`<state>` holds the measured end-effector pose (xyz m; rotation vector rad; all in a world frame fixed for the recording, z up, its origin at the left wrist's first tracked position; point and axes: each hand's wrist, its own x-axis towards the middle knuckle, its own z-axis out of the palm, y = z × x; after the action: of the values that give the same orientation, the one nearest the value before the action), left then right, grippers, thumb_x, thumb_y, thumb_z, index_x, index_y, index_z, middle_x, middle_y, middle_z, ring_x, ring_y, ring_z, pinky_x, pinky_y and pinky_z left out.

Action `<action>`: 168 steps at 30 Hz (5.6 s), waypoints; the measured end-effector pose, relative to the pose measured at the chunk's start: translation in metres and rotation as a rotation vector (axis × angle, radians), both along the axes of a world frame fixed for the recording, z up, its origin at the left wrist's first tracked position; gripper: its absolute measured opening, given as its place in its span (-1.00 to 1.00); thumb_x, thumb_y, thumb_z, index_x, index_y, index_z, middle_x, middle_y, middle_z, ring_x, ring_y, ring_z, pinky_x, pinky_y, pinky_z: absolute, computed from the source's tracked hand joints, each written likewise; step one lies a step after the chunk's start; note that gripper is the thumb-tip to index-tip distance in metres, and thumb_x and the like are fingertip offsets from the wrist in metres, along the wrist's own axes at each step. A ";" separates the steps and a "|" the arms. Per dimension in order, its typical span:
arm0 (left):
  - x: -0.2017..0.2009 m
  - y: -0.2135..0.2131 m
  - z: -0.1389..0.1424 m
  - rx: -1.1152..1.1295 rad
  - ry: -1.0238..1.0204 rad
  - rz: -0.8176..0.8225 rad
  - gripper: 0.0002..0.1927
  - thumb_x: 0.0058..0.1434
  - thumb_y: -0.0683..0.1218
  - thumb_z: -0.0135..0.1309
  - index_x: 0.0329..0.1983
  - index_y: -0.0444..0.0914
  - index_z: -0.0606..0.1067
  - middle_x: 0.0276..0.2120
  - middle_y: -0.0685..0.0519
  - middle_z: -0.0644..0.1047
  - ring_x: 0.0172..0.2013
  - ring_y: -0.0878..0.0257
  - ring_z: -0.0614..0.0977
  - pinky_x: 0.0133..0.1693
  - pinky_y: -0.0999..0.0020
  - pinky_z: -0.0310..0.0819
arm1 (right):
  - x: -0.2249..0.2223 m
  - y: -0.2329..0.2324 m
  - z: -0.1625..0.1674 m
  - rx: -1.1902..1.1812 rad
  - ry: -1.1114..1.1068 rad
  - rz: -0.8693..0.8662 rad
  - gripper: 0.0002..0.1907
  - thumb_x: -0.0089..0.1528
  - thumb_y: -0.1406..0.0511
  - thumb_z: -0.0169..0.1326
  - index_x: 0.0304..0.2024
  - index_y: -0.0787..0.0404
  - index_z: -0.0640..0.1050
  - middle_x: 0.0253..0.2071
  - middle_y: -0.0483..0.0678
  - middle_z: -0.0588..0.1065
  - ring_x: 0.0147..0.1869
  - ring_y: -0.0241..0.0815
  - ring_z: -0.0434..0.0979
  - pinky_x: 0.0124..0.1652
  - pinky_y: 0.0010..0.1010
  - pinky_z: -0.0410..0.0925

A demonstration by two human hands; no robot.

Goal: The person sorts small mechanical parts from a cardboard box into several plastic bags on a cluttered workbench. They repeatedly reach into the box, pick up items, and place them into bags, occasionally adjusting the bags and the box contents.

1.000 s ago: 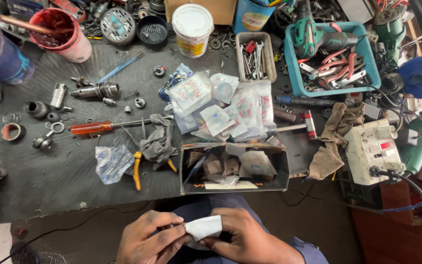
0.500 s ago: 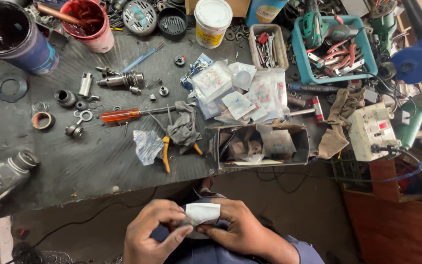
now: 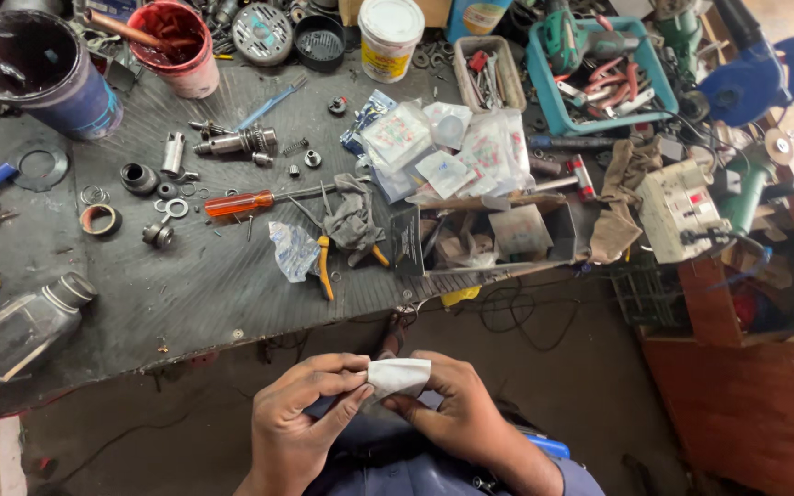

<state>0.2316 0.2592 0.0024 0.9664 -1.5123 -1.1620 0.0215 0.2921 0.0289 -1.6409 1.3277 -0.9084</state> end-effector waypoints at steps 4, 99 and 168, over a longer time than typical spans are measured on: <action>0.000 0.014 0.008 -0.057 0.009 -0.030 -0.84 0.05 -0.25 0.36 -0.28 -0.30 0.67 -0.17 -0.02 0.70 -0.17 0.26 0.75 -0.14 0.44 0.67 | 0.003 0.024 0.009 0.033 0.003 -0.051 -0.78 0.14 0.40 0.34 -0.16 0.24 0.65 -0.35 -0.05 0.55 -0.30 -0.17 0.58 -0.29 -0.40 0.42; -0.230 -0.106 0.018 -0.408 -0.389 -0.454 -0.73 0.20 0.06 0.33 -0.48 -0.17 0.59 0.01 0.10 0.60 -0.15 0.12 0.59 -0.04 0.18 0.41 | -0.287 -0.083 -0.055 -0.019 -0.253 0.285 -0.78 0.10 0.50 0.36 -0.32 0.25 0.55 -0.26 -0.02 0.59 -0.26 -0.18 0.64 -0.29 -0.41 0.46; -0.232 -0.154 0.003 0.151 -0.208 -0.491 -0.82 0.23 -0.12 0.28 -0.18 -0.31 0.61 -0.19 0.03 0.58 -0.15 0.24 0.63 -0.09 0.40 0.50 | -0.265 -0.143 -0.050 0.227 -0.173 0.004 -0.82 0.14 0.38 0.32 -0.24 0.37 0.67 -0.34 -0.09 0.66 -0.24 -0.37 0.62 -0.20 -0.47 0.50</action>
<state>-0.0004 0.1055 0.0058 0.8580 -1.9198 -1.5773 -0.2432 0.1493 -0.0210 -1.3601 1.2587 -0.8440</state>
